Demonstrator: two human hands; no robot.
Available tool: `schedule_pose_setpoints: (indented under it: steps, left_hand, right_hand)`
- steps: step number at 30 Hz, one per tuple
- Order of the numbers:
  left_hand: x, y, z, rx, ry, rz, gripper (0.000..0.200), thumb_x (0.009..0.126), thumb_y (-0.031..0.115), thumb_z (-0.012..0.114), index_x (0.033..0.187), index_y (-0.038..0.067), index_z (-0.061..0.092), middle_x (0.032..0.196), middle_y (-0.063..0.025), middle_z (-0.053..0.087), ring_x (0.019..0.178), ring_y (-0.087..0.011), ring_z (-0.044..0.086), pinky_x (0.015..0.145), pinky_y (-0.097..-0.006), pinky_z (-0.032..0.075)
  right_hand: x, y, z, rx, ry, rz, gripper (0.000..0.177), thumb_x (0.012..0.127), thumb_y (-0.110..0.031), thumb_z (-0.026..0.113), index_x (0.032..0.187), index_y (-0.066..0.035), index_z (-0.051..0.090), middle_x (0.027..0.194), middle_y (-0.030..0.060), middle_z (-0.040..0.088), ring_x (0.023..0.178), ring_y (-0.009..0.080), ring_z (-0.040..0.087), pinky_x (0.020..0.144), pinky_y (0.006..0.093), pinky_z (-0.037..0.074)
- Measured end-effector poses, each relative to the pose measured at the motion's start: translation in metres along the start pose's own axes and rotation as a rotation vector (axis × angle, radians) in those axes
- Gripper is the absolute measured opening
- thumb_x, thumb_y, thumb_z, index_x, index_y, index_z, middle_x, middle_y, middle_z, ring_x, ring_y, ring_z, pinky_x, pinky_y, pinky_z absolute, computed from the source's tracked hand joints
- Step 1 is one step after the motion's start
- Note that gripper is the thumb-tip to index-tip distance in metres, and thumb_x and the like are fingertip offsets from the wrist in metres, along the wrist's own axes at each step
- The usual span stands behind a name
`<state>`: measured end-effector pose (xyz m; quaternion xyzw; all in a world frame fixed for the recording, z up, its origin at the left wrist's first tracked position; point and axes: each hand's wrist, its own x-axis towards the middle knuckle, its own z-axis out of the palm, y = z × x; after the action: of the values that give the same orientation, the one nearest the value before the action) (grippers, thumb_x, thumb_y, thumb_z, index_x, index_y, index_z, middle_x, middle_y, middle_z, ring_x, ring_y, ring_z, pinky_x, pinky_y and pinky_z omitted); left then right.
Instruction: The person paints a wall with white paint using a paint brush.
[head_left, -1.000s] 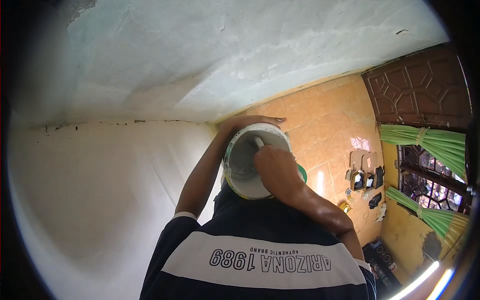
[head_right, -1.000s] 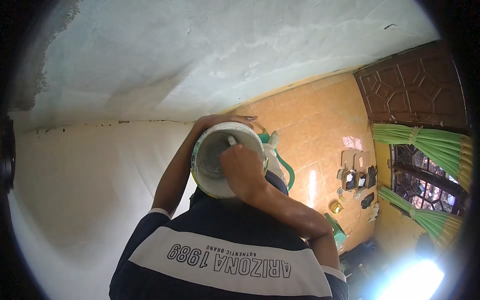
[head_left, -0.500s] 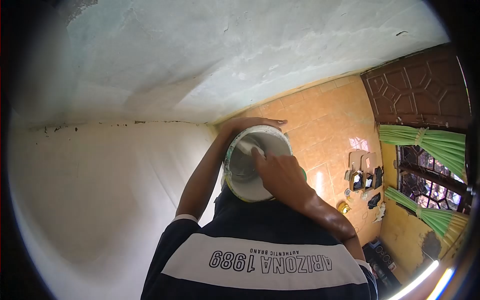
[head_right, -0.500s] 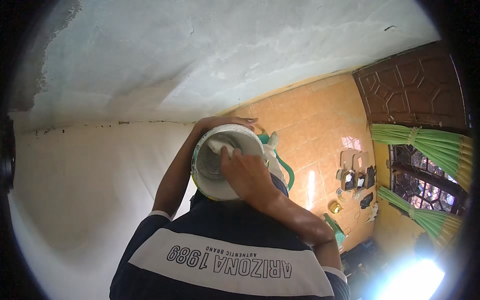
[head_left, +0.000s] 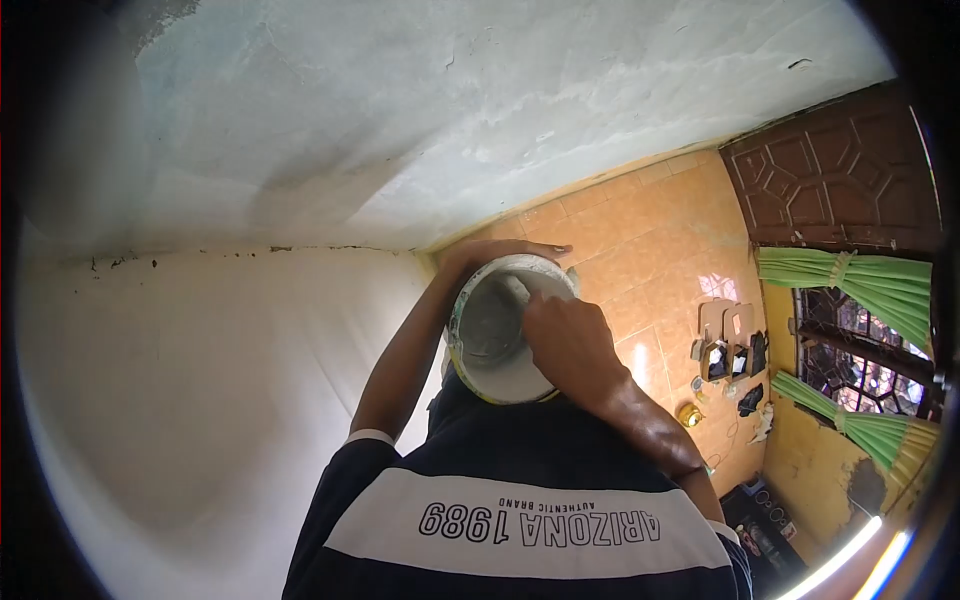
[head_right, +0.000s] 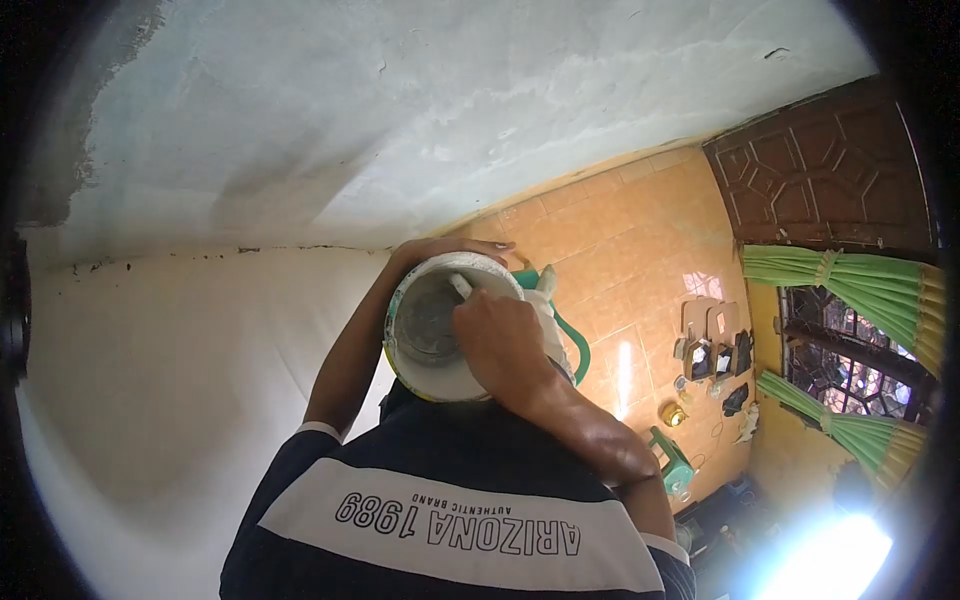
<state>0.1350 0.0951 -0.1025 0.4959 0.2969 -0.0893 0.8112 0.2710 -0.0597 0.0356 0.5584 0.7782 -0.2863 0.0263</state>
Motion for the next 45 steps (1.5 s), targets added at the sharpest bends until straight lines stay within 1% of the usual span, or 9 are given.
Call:
schedule_pose_setpoints:
  steps: [8,10,14,16,25,33,37,40,45]
  left_hand:
    - [0.002,-0.030,-0.004,0.139,-0.121,0.087,0.046,0.113,0.022,0.055,0.155,0.003,0.060,0.181,-0.0132,0.029,0.169,-0.0210,0.019,0.135,-0.0322,0.023]
    - [0.047,-0.101,-0.046,0.353,-0.258,0.519,0.048,0.112,0.023,0.057,0.155,0.003,0.060,0.179,-0.0133,0.033,0.168,-0.0237,0.024,0.135,-0.0347,0.025]
    - [0.008,-0.049,-0.015,0.220,-0.312,0.691,0.048,0.114,0.026,0.056,0.156,0.003,0.059,0.176,-0.0116,0.039,0.165,-0.0232,0.031,0.134,-0.0338,0.028]
    - [0.011,-0.051,-0.011,-0.124,-0.182,0.144,0.051,0.115,0.032,0.056,0.158,0.004,0.057,0.174,-0.0098,0.043,0.163,-0.0213,0.036,0.132,-0.0324,0.032]
    - [0.008,-0.018,0.018,-0.237,-0.004,-0.168,0.048,0.115,0.020,0.048,0.159,0.006,0.056,0.180,-0.0082,0.031,0.167,-0.0239,0.027,0.137,-0.0374,0.024]
    - [0.024,-0.078,-0.016,-0.334,-0.083,-0.014,0.057,0.116,0.037,0.054,0.163,0.005,0.051,0.171,-0.0091,0.047,0.161,-0.0175,0.038,0.132,-0.0322,0.033]
    - [0.003,-0.046,0.001,0.015,-0.136,0.303,0.056,0.114,0.040,0.059,0.158,0.005,0.057,0.161,-0.0106,0.058,0.154,-0.0179,0.049,0.128,-0.0329,0.039]
    - [-0.027,0.022,0.046,-0.354,0.109,-0.277,0.061,0.112,0.045,0.062,0.162,0.013,0.054,0.169,-0.0090,0.051,0.153,-0.0173,0.048,0.128,-0.0316,0.038]
    - [-0.016,-0.004,0.029,-0.345,0.069,-0.172,0.063,0.104,0.047,0.074,0.156,0.012,0.061,0.150,-0.0088,0.065,0.136,-0.0161,0.062,0.119,-0.0331,0.048]
  right_hand:
    - [0.010,0.017,0.047,-0.025,0.084,-0.137,0.010,0.086,-0.009,0.071,0.084,-0.007,0.081,0.084,0.0152,0.077,0.085,0.0333,0.080,0.072,0.0471,0.062]
    - [0.016,0.030,0.011,-0.053,-0.037,-0.135,0.011,0.087,-0.010,0.071,0.084,-0.008,0.081,0.084,0.0142,0.078,0.083,0.0315,0.080,0.072,0.0469,0.062]
    - [0.022,0.021,-0.006,-0.127,0.006,-0.099,0.011,0.087,-0.011,0.071,0.086,-0.011,0.082,0.084,0.0129,0.079,0.081,0.0279,0.079,0.070,0.0452,0.061]
    - [0.021,0.013,0.009,-0.069,0.056,-0.098,0.011,0.084,-0.007,0.070,0.081,-0.006,0.080,0.078,0.0180,0.076,0.081,0.0343,0.079,0.071,0.0452,0.060]
    - [0.031,0.002,0.022,0.038,-0.236,-0.490,0.012,0.084,-0.009,0.072,0.085,-0.002,0.082,0.084,0.0220,0.078,0.087,0.0395,0.079,0.080,0.0483,0.063]
    - [0.018,0.014,-0.028,0.001,-0.179,-0.162,0.011,0.086,-0.006,0.069,0.084,-0.002,0.079,0.085,0.0213,0.076,0.090,0.0399,0.076,0.083,0.0500,0.059]
    - [0.024,0.014,0.020,0.015,-0.159,-0.406,0.009,0.082,-0.007,0.075,0.088,-0.005,0.083,0.092,0.0183,0.080,0.085,0.0379,0.079,0.080,0.0482,0.063]
    - [0.024,0.006,0.004,0.005,-0.224,-0.367,0.009,0.083,-0.006,0.074,0.087,-0.003,0.082,0.092,0.0202,0.080,0.085,0.0383,0.079,0.081,0.0476,0.063]
    - [0.010,0.015,-0.013,0.073,-0.006,-0.200,0.012,0.085,-0.003,0.067,0.088,-0.001,0.079,0.084,0.0235,0.076,0.085,0.0407,0.077,0.077,0.0503,0.060]
